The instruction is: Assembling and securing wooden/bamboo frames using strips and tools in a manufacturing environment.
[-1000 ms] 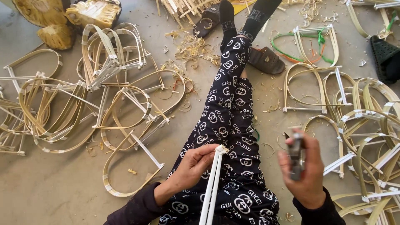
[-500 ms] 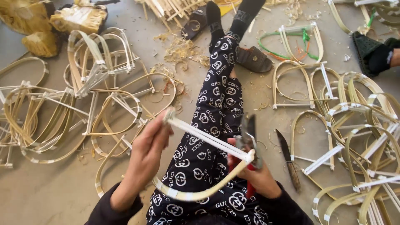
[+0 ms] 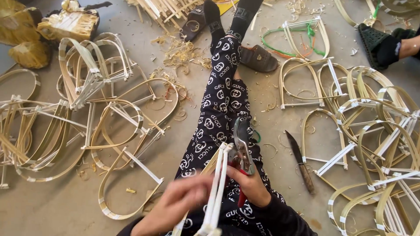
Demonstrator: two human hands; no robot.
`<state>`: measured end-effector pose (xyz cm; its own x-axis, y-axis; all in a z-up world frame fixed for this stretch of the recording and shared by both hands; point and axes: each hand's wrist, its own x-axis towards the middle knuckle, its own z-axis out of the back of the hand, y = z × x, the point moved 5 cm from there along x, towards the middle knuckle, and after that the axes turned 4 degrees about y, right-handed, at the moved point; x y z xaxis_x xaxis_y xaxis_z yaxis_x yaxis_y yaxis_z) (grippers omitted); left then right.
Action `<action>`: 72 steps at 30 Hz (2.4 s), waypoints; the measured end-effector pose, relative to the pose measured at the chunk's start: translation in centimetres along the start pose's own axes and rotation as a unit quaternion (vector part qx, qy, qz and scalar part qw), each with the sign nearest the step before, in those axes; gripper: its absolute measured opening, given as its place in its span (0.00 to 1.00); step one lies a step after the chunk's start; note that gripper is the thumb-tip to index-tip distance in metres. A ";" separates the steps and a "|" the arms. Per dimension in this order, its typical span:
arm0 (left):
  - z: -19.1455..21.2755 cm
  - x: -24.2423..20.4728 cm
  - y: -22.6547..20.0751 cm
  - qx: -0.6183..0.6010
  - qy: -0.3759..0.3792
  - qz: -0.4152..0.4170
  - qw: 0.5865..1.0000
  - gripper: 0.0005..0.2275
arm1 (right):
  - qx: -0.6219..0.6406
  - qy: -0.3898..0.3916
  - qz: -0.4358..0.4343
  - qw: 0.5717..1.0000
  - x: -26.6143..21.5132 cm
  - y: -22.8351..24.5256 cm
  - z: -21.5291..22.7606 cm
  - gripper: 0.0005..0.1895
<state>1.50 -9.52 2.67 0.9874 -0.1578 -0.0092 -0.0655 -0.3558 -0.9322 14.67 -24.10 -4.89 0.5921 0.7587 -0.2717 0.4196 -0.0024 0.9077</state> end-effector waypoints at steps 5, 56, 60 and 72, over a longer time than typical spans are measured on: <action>1.8 4.5 0.6 0.345 -0.249 -0.192 0.884 0.18 | -0.051 0.056 0.013 0.997 -0.7 0.1 -0.1 0.19; 2.0 1.2 0.5 -0.086 -0.330 -0.421 0.840 0.25 | -0.073 -0.183 -0.037 0.980 1.1 -4.9 24.2 0.17; 0.5 4.0 -0.4 -0.117 -0.370 -0.341 0.856 0.25 | -0.404 -0.112 0.088 0.904 -0.3 6.8 13.6 0.29; -1.3 5.6 -3.6 -0.145 -0.330 -0.334 0.871 0.25 | -0.841 0.017 0.181 0.510 2.9 13.4 5.5 0.30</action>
<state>7.07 -10.31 6.41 0.6806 0.7036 0.2043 0.6160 -0.3986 -0.6794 25.77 -25.52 4.69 0.3963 0.9181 -0.0093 -0.9134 0.3933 -0.1051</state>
